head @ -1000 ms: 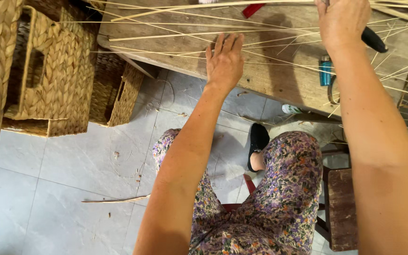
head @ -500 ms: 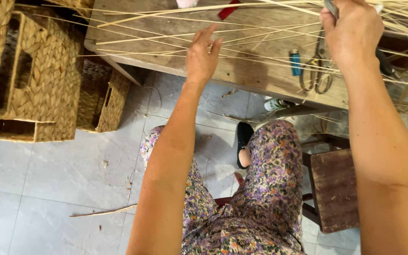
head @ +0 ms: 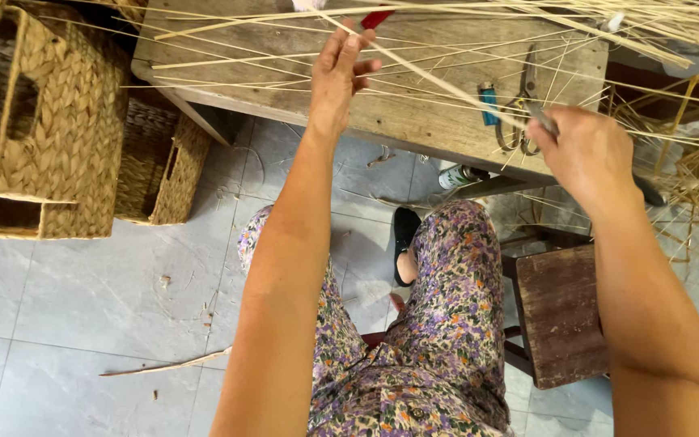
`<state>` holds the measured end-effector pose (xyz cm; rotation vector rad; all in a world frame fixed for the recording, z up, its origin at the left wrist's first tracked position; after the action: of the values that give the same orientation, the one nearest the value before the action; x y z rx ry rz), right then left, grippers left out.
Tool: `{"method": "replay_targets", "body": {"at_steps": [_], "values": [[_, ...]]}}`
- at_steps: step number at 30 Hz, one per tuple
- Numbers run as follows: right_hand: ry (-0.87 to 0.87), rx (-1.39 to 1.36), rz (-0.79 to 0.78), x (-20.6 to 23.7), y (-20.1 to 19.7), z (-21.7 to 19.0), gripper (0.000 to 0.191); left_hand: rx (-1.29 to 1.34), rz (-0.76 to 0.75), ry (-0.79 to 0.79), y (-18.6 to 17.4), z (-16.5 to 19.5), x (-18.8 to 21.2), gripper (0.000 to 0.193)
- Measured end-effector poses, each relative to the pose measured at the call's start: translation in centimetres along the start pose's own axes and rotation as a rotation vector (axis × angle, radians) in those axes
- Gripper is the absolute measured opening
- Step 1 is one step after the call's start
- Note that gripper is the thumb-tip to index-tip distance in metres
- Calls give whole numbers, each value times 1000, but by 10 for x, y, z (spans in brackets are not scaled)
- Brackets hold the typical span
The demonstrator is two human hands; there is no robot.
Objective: The person sits on the floor and uses a knife to split long bamboo strips into thinner strands. They repeatedly hold a strip, run the knife along its length to separate it, and place the finished pieces on a nearby table.
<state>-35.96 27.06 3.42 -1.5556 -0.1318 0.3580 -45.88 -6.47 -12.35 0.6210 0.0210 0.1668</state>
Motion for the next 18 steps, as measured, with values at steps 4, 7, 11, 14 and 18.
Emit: {"method": "replay_targets", "body": {"at_steps": [4,7,11,14,18], "values": [[97,98,-241,15,9,20,40,18,64,77,-6,2,-10,44],[248,-77,-353,27,5,42,29,83,151,66,-16,6,-17,37],[147,-36,-246,50,-21,74,23,162,196,67,-27,15,-19,35],[283,-190,-226,75,-23,97,18,222,222,94,-30,21,-18,37],[293,-251,-259,106,-20,140,14,238,182,58,-27,19,-15,39]]}}
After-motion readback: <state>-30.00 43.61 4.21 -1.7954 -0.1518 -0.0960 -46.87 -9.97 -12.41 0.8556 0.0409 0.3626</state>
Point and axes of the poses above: each hand's wrist, its own x-axis away from the middle knuckle, its own y-axis out of the palm, z = x × y, the point moved 2 cm from there along -x, towards the middle knuckle, and after that the axes turned 2 degrees about z, right-handed, at the moved point
